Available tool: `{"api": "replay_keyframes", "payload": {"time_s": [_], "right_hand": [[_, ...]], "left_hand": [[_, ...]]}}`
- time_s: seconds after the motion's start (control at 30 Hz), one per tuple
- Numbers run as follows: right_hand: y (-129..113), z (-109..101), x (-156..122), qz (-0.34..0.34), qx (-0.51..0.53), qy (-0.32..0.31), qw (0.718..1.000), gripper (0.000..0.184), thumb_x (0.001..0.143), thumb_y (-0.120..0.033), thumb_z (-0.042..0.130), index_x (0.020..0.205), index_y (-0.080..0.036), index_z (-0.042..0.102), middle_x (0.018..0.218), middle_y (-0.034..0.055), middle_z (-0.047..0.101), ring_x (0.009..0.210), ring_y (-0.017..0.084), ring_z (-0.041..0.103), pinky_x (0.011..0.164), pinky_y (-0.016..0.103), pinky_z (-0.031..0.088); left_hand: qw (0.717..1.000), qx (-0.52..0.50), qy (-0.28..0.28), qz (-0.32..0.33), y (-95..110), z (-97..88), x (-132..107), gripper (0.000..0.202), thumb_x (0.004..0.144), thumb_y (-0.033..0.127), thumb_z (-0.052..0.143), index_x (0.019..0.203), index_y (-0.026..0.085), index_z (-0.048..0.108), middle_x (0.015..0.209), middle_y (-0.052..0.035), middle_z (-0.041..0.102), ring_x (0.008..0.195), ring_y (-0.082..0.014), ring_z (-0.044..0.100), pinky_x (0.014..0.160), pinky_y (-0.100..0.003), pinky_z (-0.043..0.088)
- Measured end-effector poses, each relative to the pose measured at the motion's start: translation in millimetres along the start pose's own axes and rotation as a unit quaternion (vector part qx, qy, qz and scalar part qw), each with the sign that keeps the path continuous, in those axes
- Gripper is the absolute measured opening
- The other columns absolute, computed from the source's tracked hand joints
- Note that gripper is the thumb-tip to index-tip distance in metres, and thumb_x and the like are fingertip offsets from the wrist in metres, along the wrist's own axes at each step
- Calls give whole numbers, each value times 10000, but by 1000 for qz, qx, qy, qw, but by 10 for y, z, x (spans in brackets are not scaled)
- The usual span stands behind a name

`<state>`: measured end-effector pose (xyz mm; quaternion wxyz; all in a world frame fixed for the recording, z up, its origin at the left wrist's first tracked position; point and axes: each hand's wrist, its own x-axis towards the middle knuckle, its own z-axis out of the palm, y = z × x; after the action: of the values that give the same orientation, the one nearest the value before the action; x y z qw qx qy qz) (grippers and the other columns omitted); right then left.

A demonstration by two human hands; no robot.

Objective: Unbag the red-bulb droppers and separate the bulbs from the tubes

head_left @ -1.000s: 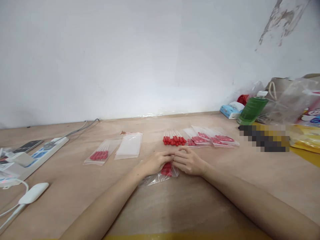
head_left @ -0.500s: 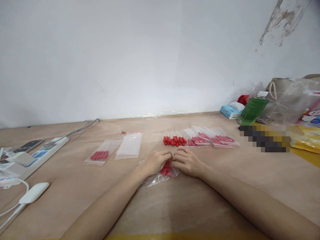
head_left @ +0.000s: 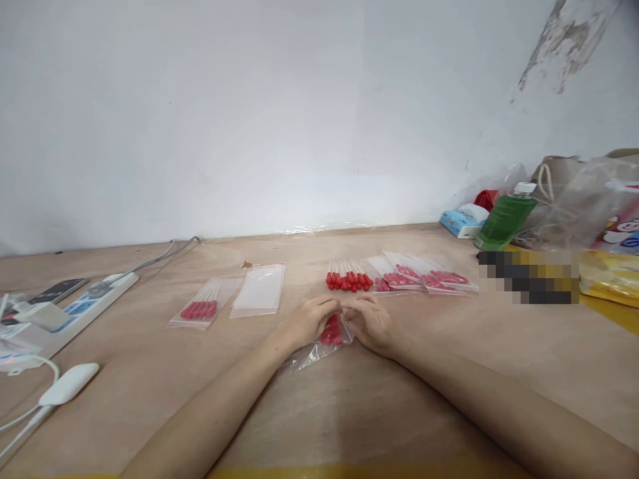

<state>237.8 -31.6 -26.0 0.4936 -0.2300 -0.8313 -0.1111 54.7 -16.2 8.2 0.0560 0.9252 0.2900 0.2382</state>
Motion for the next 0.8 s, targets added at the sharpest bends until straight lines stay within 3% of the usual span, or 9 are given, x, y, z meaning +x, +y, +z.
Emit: {"api": "replay_keyframes", "payload": {"time_s": [0.1, 0.3, 0.5, 0.8], "right_hand": [[-26, 40, -7, 47, 9, 41, 998, 265, 796, -89, 483, 1033, -202, 512, 694, -11, 640, 653, 121, 565, 775, 324, 425], [-69, 3, 22, 64, -51, 39, 996, 110, 778, -134, 564, 767, -230, 617, 648, -37, 662, 597, 91, 547, 765, 322, 342], [-75, -72, 57, 40, -103, -32, 993, 140, 792, -137, 516, 720, -213, 609, 688, -29, 648, 696, 104, 515, 822, 339, 277], [31, -89, 103, -64, -109, -162, 979, 211, 786, -65, 375, 717, -173, 543, 714, 6, 575, 741, 126, 442, 848, 356, 264]], "left_hand": [[1000, -14, 5, -12, 4, -9, 8, 220, 878, 124, 341, 871, 162, 557, 905, -37, 610, 815, -135, 559, 708, -233, 435], [998, -31, 25, -40, 23, 6, -2, 194, 867, 120, 369, 874, 172, 556, 884, -25, 605, 813, -127, 561, 727, -228, 432], [999, 6, 10, -30, -2, 27, -14, 218, 858, 98, 358, 873, 175, 562, 873, -21, 596, 797, -124, 548, 711, -219, 418], [996, 64, -50, 29, 39, -43, -17, 223, 834, 27, 347, 755, 146, 518, 740, 10, 525, 617, -102, 455, 560, -222, 340]]}}
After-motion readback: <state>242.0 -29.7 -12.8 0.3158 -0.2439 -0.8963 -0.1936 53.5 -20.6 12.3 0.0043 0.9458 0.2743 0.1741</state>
